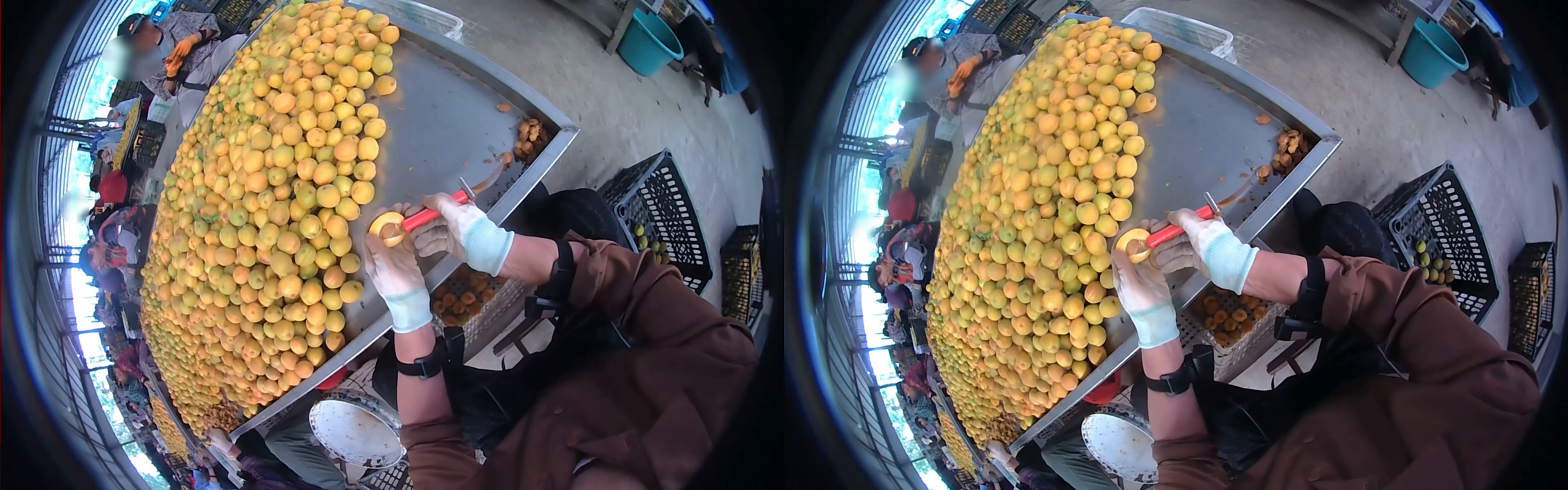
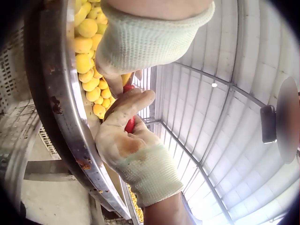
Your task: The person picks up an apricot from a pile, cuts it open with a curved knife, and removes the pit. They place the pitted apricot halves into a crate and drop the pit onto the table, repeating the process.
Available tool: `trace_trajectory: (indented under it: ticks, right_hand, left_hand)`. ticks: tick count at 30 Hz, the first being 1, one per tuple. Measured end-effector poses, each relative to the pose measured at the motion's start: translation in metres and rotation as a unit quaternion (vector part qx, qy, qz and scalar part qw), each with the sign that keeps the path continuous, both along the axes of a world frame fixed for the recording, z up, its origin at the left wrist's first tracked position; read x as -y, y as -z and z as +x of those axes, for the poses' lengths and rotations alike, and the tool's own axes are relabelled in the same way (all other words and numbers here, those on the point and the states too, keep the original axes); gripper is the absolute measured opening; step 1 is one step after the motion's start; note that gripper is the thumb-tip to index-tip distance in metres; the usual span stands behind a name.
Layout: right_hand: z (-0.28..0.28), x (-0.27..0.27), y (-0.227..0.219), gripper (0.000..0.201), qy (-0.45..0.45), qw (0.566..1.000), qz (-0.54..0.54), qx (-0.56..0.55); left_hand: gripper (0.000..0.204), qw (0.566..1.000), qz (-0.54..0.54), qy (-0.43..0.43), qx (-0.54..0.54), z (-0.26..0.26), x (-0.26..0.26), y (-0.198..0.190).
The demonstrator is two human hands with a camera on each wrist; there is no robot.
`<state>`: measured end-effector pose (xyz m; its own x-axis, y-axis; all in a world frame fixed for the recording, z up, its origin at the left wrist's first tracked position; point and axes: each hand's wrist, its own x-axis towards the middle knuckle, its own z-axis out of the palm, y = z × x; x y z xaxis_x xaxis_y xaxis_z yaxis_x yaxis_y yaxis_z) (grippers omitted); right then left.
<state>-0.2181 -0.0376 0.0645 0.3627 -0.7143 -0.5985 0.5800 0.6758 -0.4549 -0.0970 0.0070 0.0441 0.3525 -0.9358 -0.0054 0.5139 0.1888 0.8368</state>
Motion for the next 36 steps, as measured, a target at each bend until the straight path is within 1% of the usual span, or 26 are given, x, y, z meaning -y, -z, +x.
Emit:
trace_trajectory:
  ticks: [3, 5, 9, 10, 11, 12, 14, 15, 16, 17, 18, 19, 20, 21, 22, 23, 24, 25, 27, 28, 29, 31, 32, 33, 35, 36]
  right_hand:
    - [-0.001, -0.002, -0.001, 0.036, -0.003, 1.000, -0.006, 0.016]
    - [-0.001, -0.002, 0.002, 0.036, -0.008, 1.000, -0.006, 0.014]
    - [-0.001, -0.004, 0.003, 0.037, -0.010, 1.000, -0.006, 0.014]
    - [-0.001, -0.001, 0.006, 0.037, -0.024, 0.999, 0.002, 0.023]
    - [-0.003, -0.002, 0.008, 0.037, -0.031, 0.999, -0.017, 0.020]
    - [-0.004, -0.002, 0.002, 0.034, -0.039, 0.999, -0.020, -0.012]
    - [-0.004, -0.002, -0.008, 0.031, -0.057, 0.997, -0.024, -0.045]
    - [-0.006, -0.001, -0.014, 0.029, -0.055, 0.989, -0.088, -0.107]
    - [-0.008, 0.000, -0.016, 0.029, -0.049, 0.973, -0.150, -0.166]
    - [-0.008, 0.001, -0.011, 0.029, -0.053, 0.974, -0.148, -0.165]
    - [-0.009, 0.004, -0.002, 0.028, -0.003, 0.934, -0.273, -0.233]
    - [-0.011, 0.009, -0.007, 0.029, 0.048, 0.870, -0.392, -0.294]
    - [-0.023, 0.015, -0.017, 0.029, -0.033, 0.871, -0.431, -0.234]
    - [-0.025, 0.017, -0.030, 0.029, -0.034, 0.871, -0.430, -0.236]
    - [-0.027, 0.018, -0.039, 0.025, -0.072, 0.860, -0.441, -0.246]
    - [-0.029, 0.018, -0.043, 0.021, -0.108, 0.848, -0.451, -0.256]
    - [-0.030, 0.018, -0.034, 0.022, -0.113, 0.827, -0.484, -0.265]
    - [-0.030, 0.017, -0.037, 0.022, -0.113, 0.827, -0.483, -0.266]
    - [-0.025, 0.013, -0.047, 0.026, -0.175, 0.780, -0.537, -0.271]
    - [-0.024, 0.013, -0.041, 0.037, -0.229, 0.768, -0.519, -0.297]
    - [-0.023, 0.012, -0.040, 0.037, -0.228, 0.770, -0.518, -0.294]
    - [-0.018, 0.010, -0.040, 0.047, -0.260, 0.603, -0.630, -0.414]
    - [-0.017, 0.010, -0.042, 0.054, -0.292, 0.583, -0.620, -0.437]
    - [-0.017, 0.011, -0.038, 0.054, -0.291, 0.587, -0.618, -0.434]
    - [-0.016, 0.014, -0.028, 0.053, -0.268, 0.628, -0.625, -0.379]
    - [-0.016, 0.013, -0.029, 0.051, -0.265, 0.665, -0.610, -0.340]
  left_hand:
    - [0.053, 1.000, 0.007, -0.006, 0.010, 0.003, 0.001, 0.002]
    - [0.051, 1.000, 0.017, 0.008, -0.009, 0.002, 0.002, 0.001]
    - [0.048, 0.999, 0.020, -0.010, -0.031, 0.001, 0.004, 0.006]
    - [0.047, 0.999, 0.039, -0.011, -0.035, 0.001, 0.004, 0.003]
    - [0.046, 0.998, 0.060, -0.012, -0.035, 0.002, 0.005, 0.001]
    - [0.046, 0.997, 0.052, -0.022, -0.043, 0.003, 0.007, 0.003]
    - [0.048, 0.992, 0.109, -0.037, -0.056, 0.009, 0.006, 0.008]
    - [0.048, 0.991, 0.108, -0.045, -0.059, 0.014, 0.004, 0.003]
    - [0.048, 0.993, 0.115, -0.033, -0.023, 0.020, 0.002, -0.003]
    - [0.049, 0.992, 0.124, -0.019, 0.013, 0.023, 0.002, -0.008]
    - [0.060, 0.988, 0.147, -0.030, 0.024, 0.025, 0.004, -0.004]
    - [0.060, 0.988, 0.147, -0.031, 0.023, 0.029, 0.002, -0.004]
    - [0.066, 0.990, 0.139, 0.034, 0.016, 0.033, 0.000, -0.005]
    - [0.072, 0.987, 0.130, 0.099, 0.007, 0.034, -0.001, -0.008]
    - [0.072, 0.986, 0.132, 0.100, 0.005, 0.033, -0.002, -0.011]
    - [0.079, 0.981, 0.157, 0.117, 0.004, 0.031, -0.002, -0.013]
    - [0.087, 0.974, 0.182, 0.135, 0.004, 0.028, -0.002, -0.017]
    - [0.087, 0.974, 0.183, 0.136, 0.003, 0.027, -0.002, -0.019]
    - [0.097, 0.964, 0.208, 0.161, 0.034, 0.026, -0.002, -0.022]
    - [0.097, 0.964, 0.210, 0.161, 0.035, 0.026, -0.003, -0.022]
    - [0.096, 0.962, 0.205, 0.171, 0.058, 0.026, -0.004, -0.023]
    - [0.096, 0.959, 0.205, 0.178, 0.084, 0.027, -0.007, -0.020]
    - [0.095, 0.958, 0.205, 0.185, 0.078, 0.028, -0.008, -0.014]
    - [0.094, 0.957, 0.205, 0.192, 0.072, 0.029, -0.009, -0.012]
    - [0.092, 0.956, 0.205, 0.193, 0.081, 0.030, -0.010, -0.011]
    - [0.088, 0.958, 0.200, 0.185, 0.093, 0.032, -0.010, -0.010]
